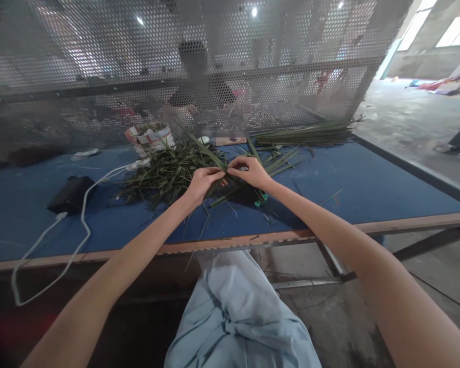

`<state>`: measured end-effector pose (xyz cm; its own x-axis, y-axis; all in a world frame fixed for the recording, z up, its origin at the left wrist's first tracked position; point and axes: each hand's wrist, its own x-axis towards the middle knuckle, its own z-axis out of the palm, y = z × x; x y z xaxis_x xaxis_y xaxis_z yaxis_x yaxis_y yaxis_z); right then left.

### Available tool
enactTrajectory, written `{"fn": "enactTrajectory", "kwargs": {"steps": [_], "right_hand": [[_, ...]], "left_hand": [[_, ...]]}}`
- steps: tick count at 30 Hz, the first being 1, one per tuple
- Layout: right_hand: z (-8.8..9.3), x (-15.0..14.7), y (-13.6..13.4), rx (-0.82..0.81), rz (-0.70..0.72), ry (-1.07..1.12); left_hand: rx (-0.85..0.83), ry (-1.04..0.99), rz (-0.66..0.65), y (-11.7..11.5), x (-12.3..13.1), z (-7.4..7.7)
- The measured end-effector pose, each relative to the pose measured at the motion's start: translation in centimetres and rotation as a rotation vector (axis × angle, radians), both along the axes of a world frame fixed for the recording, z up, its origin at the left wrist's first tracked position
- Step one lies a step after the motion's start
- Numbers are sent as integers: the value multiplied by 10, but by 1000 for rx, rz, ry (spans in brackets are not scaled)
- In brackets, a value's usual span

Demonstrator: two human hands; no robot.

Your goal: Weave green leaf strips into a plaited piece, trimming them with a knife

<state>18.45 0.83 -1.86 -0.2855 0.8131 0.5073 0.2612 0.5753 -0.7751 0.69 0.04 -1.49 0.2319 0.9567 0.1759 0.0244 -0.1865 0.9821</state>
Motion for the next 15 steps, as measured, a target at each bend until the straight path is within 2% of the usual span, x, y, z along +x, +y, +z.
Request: {"fn": "enactTrajectory", "kwargs": {"steps": [6, 10, 15], "right_hand": [[-4, 3, 6, -121, 8, 44], [-3, 2, 3, -124, 10, 46], [-2, 0, 0, -184, 24, 125]], "left_hand": [[81, 34, -3, -6, 2, 2], [141, 100, 5, -6, 1, 0], [89, 30, -6, -3, -1, -1]]}}
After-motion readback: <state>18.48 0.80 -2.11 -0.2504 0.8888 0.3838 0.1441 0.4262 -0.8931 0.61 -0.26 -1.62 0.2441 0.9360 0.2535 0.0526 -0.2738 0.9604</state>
